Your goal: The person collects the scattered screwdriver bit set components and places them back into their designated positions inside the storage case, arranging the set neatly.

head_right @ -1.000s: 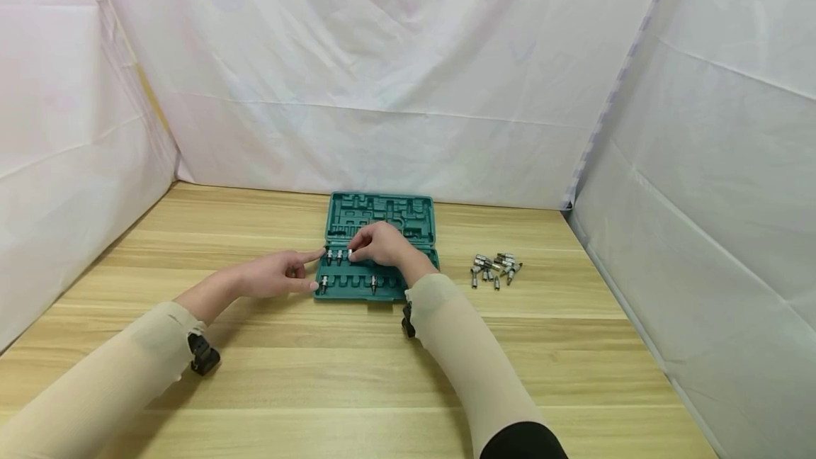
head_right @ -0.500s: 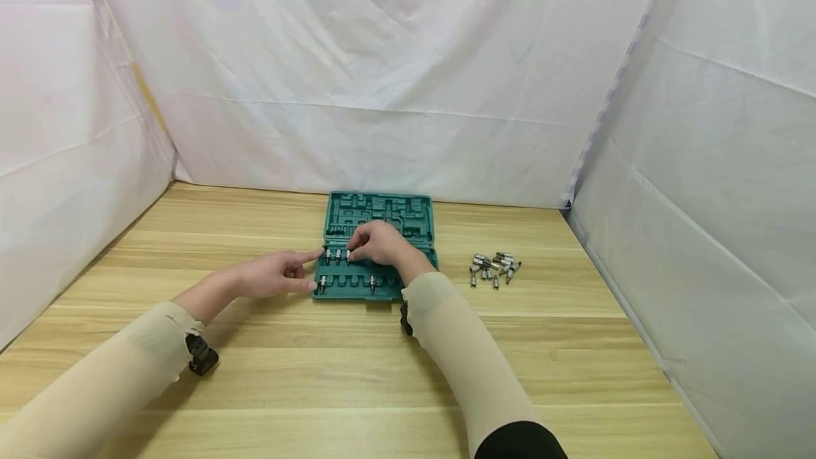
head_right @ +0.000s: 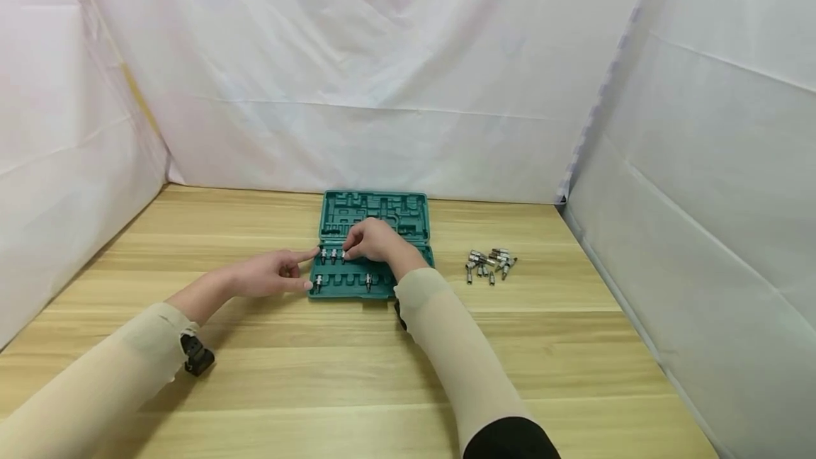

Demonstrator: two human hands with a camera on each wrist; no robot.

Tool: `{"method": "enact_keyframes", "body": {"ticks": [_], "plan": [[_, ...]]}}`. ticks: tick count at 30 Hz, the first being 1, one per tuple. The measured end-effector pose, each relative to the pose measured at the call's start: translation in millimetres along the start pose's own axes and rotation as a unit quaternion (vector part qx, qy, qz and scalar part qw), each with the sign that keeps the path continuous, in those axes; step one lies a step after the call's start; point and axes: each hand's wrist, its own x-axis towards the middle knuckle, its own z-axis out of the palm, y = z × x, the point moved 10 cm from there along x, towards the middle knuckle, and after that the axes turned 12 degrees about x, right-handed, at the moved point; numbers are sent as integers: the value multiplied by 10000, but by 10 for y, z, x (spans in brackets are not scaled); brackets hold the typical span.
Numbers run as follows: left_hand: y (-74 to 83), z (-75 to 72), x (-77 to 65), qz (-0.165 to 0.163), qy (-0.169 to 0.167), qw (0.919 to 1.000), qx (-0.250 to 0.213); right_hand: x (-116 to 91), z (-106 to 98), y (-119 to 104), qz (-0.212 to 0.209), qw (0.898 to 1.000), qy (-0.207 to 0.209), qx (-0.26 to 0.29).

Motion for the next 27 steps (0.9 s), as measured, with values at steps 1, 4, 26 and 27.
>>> {"method": "enact_keyframes", "body": {"ticks": [1, 4, 26, 27], "plan": [[-1, -1, 1, 21, -10, 10000, 1, 5, 6, -2, -3, 10000, -13, -38], [-23, -7, -10, 21, -14, 10000, -3, 25, 28, -11, -34, 9999, -65, -136], [-54, 5, -23, -93, -19, 10000, 11, 35, 40, 25, -76, 9994, -336, -84], [-50, 2, -25, -82, -19, 10000, 3, 41, 48, 20, -68, 9993, -353, -111]]}}
